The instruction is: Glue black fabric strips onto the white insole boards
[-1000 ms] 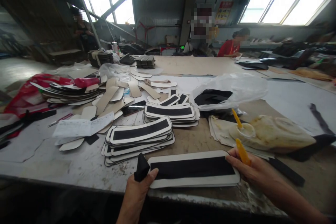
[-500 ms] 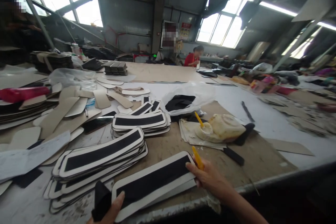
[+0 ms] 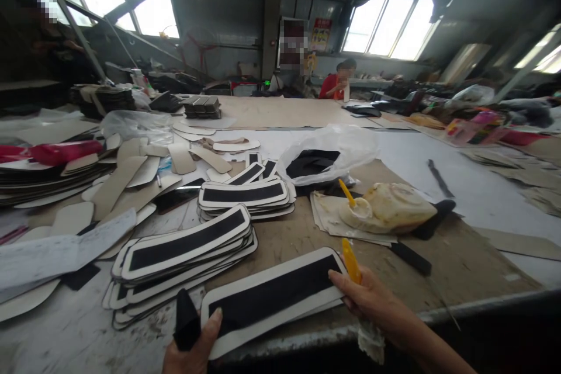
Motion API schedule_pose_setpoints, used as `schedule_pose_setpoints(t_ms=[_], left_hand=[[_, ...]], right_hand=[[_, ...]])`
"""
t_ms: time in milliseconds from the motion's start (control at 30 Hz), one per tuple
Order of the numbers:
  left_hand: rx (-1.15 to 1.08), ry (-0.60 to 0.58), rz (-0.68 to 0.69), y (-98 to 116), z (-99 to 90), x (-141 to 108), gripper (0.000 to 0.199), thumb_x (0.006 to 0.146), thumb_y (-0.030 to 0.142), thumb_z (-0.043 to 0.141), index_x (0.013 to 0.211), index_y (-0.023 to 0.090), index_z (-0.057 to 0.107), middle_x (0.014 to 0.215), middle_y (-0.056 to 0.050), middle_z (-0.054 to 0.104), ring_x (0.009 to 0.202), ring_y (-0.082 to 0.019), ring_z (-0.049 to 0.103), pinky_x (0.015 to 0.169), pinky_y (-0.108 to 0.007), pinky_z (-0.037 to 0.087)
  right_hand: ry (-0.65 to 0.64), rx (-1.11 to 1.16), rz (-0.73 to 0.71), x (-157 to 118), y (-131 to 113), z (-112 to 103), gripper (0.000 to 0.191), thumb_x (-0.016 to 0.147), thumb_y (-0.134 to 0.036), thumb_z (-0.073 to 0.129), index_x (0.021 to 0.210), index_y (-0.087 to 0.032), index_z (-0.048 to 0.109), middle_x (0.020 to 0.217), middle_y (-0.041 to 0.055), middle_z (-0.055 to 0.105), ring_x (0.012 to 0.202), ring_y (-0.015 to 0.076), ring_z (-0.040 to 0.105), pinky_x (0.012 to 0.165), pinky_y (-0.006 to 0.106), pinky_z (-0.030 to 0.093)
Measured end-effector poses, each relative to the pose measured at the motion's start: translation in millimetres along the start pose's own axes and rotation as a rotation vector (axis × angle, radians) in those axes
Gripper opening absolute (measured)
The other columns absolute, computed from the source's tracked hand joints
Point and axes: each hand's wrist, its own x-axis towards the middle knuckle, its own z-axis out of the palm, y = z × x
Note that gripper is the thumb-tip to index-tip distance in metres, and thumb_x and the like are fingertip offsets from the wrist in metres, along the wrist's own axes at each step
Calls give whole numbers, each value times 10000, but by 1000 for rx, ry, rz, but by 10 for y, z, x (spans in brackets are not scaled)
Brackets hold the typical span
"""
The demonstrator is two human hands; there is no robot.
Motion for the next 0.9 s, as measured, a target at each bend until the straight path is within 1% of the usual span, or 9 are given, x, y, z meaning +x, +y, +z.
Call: schedule_pose_setpoints(t_ms=[67,133,233,333,433,600,733,833,900], left_hand=[[-111,-45,18,35,73,-78,501,469,349,804,889,162,603,590,17,646,489,-151,567,410,-220,431],[-119,-75,53,49,96,-111,481,478,393,797,838,142,600,475,34,582,398,-117,490,363,-205,368],[-71,-90,96,24,37,-102,444,520,473,762,729,118,596,359,53,461,331,-75,373,333,-192,280],[-33,-108,114,-21,-63,-75,442,525,495,755,672,121,572,407,46,460,372,-75,380,361,-199,298],[3,-134,109,-50,-137,-53,433,498,439,788,698,123,569,475,40,480,417,-77,388,383,-203,294],[66,-167,101,-44,-184,-83,419,526,449,769,529,156,470,387,61,385,371,-60,332,387,-206,238],[73,-232,89,-29,-184,-170,436,592,474,715,470,161,437,385,46,380,392,-61,331,409,-209,237],[45,-280,90,-34,-177,-208,410,636,459,685,496,163,439,405,47,382,407,-60,320,417,-208,225],[-5,-287,77,-43,-180,-209,381,620,453,699,547,162,465,416,54,391,400,-62,322,410,-207,211]], right_hand=[[17,-44,25,4,45,-3,372,762,-539,496,626,-212,383,484,-70,378,437,77,333,425,212,280],[49,-92,35,23,105,-3,399,745,-564,497,589,-218,373,456,-66,367,419,81,320,416,222,272],[69,-163,16,63,183,3,427,723,-592,494,544,-223,376,443,-52,376,404,86,323,405,232,278],[66,-202,-8,81,210,10,433,710,-606,489,529,-223,400,450,-36,404,409,96,351,406,240,303],[90,-213,-27,71,201,12,441,717,-606,480,514,-224,395,433,-38,390,407,97,348,416,243,317],[85,-167,-4,60,207,16,440,719,-602,493,527,-225,373,425,-52,371,399,84,319,410,235,301],[61,-107,19,76,236,22,440,697,-600,516,526,-226,361,409,-57,366,391,76,308,393,224,281],[35,-96,49,75,242,22,449,684,-624,508,550,-220,365,430,-56,385,399,74,312,386,214,268],[27,-73,58,54,218,23,452,688,-632,501,581,-214,367,444,-65,378,407,70,307,395,208,264]])
